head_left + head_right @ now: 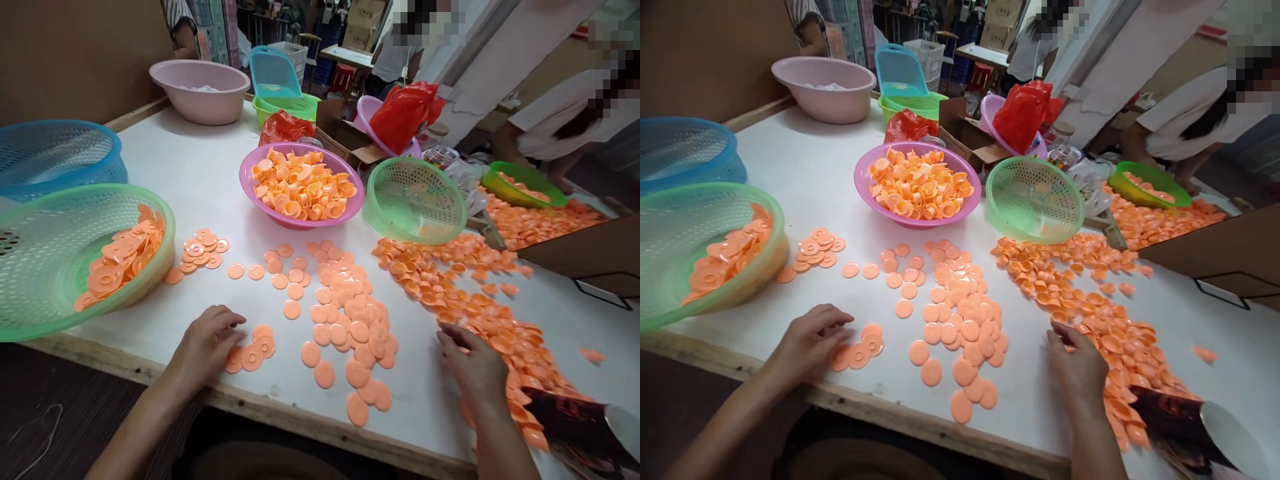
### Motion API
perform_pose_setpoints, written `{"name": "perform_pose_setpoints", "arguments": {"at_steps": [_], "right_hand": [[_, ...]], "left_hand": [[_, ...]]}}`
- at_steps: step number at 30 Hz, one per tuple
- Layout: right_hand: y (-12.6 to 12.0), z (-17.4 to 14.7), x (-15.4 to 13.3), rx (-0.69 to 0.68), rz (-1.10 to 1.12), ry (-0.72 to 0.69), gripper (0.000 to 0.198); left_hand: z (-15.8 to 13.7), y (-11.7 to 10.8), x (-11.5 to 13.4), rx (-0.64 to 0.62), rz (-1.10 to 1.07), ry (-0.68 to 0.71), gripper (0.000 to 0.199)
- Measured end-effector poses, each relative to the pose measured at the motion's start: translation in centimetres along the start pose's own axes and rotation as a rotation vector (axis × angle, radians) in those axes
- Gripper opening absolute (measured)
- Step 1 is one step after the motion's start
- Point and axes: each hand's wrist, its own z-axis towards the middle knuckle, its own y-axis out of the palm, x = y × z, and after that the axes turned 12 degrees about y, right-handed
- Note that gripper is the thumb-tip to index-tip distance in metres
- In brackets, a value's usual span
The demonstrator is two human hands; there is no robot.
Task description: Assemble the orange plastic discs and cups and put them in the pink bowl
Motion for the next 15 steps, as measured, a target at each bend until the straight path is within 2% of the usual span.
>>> {"name": "perform_pose_setpoints", "arguments": {"at_steps": [2, 5, 7, 9, 12, 15], "right_hand": [[0.6, 0.2, 0.2, 0.006, -0.084, -0.027, 0.047], [1.7, -0.2, -0.9, -0.097, -0.090, -0.123, 0.047], [2.1, -0.7, -1.5, -0.136, -0.040, -0.142, 0.046], [2.1, -1.2, -1.6, -0.122, 0.012, -0.093, 0.046], [1.7, -1.4, -1.1, -0.062, 0.051, -0.016, 0.048], [1.6, -1.3, -0.5, -0.051, 0.094, 0.017, 0.046]], "left_hand": [[-0.2, 0.6, 0.9, -0.053, 0.032, 0.120, 0.019], [-0.7, 1.9, 2.1, -0.104, 0.025, 0.233, 0.023], [-1.2, 2.2, 2.1, -0.071, -0.002, 0.186, 0.024], [-1.8, 1.7, 1.7, -0.044, -0.004, 0.070, 0.023], [-2.5, 0.2, 1.0, -0.139, 0.031, -0.088, 0.019], [-2.4, -0.3, 0.8, -0.161, 0.069, -0.075, 0.022]]}}
